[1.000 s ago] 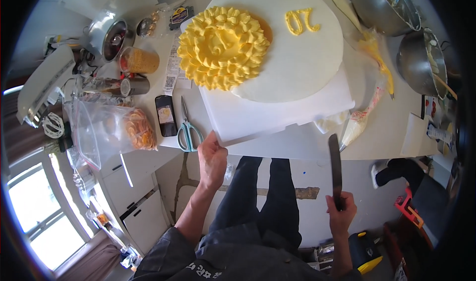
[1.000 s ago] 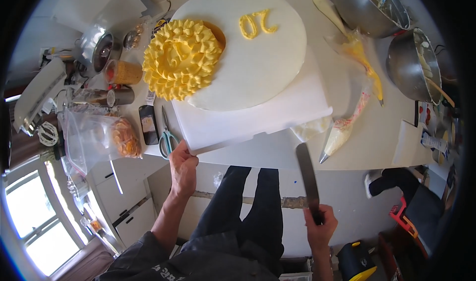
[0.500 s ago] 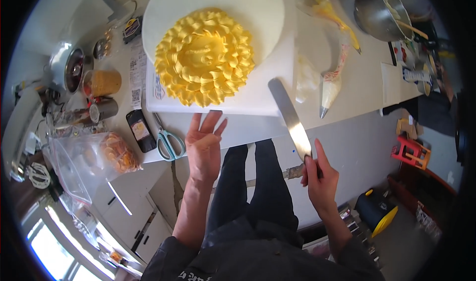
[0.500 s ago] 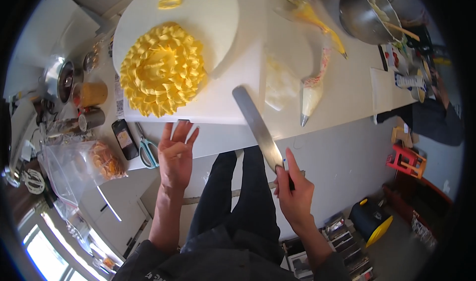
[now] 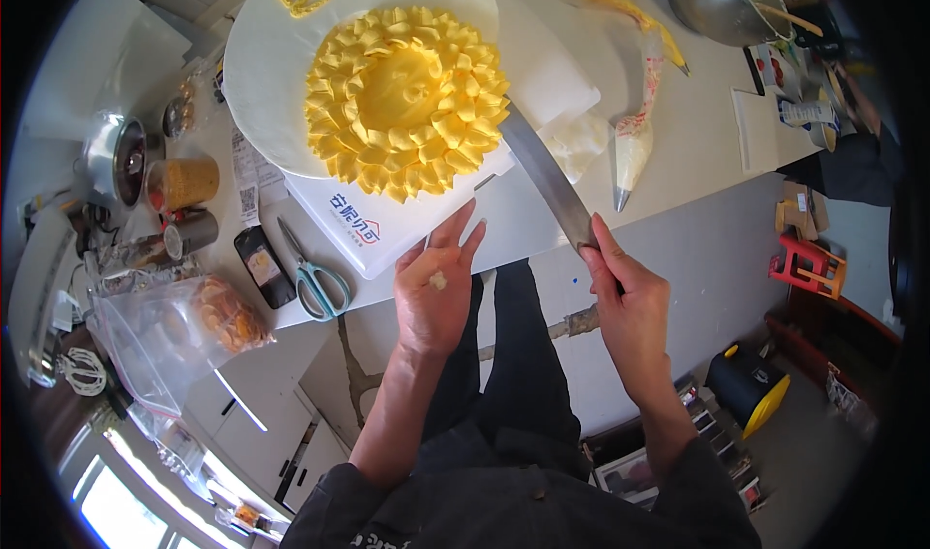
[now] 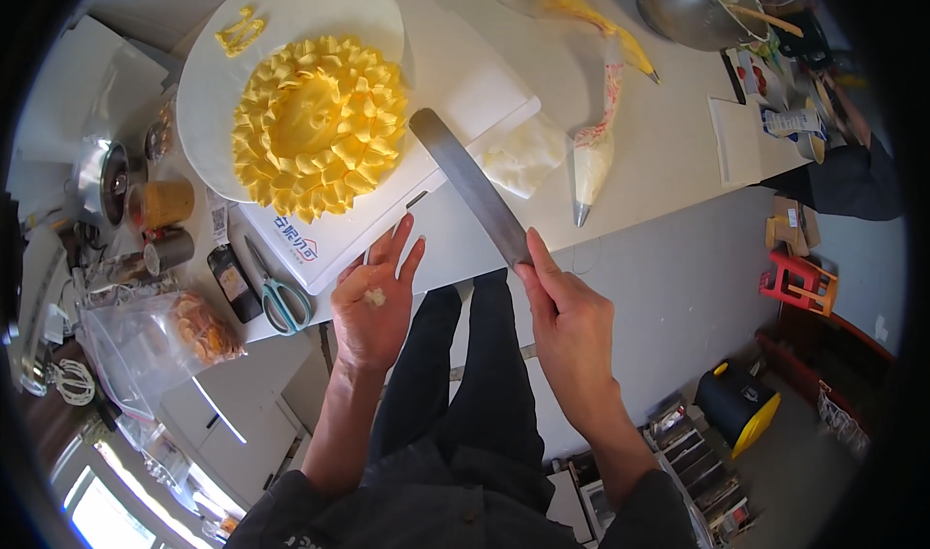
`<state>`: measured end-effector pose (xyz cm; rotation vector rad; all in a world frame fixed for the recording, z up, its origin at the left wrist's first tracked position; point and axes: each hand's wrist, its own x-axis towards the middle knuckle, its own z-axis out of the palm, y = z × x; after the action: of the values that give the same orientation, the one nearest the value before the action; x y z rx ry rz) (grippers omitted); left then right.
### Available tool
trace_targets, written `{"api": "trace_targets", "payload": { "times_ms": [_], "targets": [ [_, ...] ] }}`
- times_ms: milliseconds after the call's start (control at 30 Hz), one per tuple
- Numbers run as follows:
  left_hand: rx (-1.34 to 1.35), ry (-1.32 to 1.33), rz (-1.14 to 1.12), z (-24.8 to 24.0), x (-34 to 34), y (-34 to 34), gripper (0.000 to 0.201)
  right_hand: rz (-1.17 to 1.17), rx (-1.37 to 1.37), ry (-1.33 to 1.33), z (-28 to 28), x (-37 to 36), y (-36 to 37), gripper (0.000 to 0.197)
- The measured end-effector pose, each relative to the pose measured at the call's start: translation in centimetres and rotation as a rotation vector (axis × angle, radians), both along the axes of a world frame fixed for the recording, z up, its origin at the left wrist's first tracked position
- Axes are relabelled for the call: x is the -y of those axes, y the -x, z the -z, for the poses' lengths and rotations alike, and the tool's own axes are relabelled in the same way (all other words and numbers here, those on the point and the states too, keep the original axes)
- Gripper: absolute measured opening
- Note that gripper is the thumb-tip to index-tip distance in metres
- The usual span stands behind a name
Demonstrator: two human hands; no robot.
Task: The recorder uses a piping bag to add decorative borders to a cake.
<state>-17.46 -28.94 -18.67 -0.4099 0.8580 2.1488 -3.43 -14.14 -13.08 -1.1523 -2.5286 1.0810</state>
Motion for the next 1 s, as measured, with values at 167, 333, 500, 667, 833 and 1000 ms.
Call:
{"api": "trace_targets", "payload": {
  "times_ms": [167,333,500,667,833,1000],
  "targets": [
    [-0.009,0.003,0.005,0.1,0.0,0.0,0.071,-0.036,-0.003,-0.008,-0.6,-0.1,-0.2,0.039],
    [-0.009,-0.02,0.005,0.4,0.1,-0.1,0.072,-0.044,-0.017,0.009,-1.0,0.3,-1.4,0.037],
    [-0.005,-0.036,0.034,0.7,0.4,0.0,0.076,-0.028,-0.043,0.052,-1.2,-0.1,-2.5,0.037],
    [0.016,-0.048,0.012,0.4,-0.2,-0.2,0.075,0.007,-0.017,-0.011,-0.7,-2.4,-0.3,0.036],
    [0.017,-0.046,-0.017,0.5,-0.1,-0.2,0.076,0.032,-0.077,0.059,0.1,-2.1,0.5,0.038],
    [-0.005,-0.037,0.053,0.9,-0.1,-0.3,0.076,-0.018,-0.094,0.04,0.0,-2.5,0.4,0.038]
  ]
}}
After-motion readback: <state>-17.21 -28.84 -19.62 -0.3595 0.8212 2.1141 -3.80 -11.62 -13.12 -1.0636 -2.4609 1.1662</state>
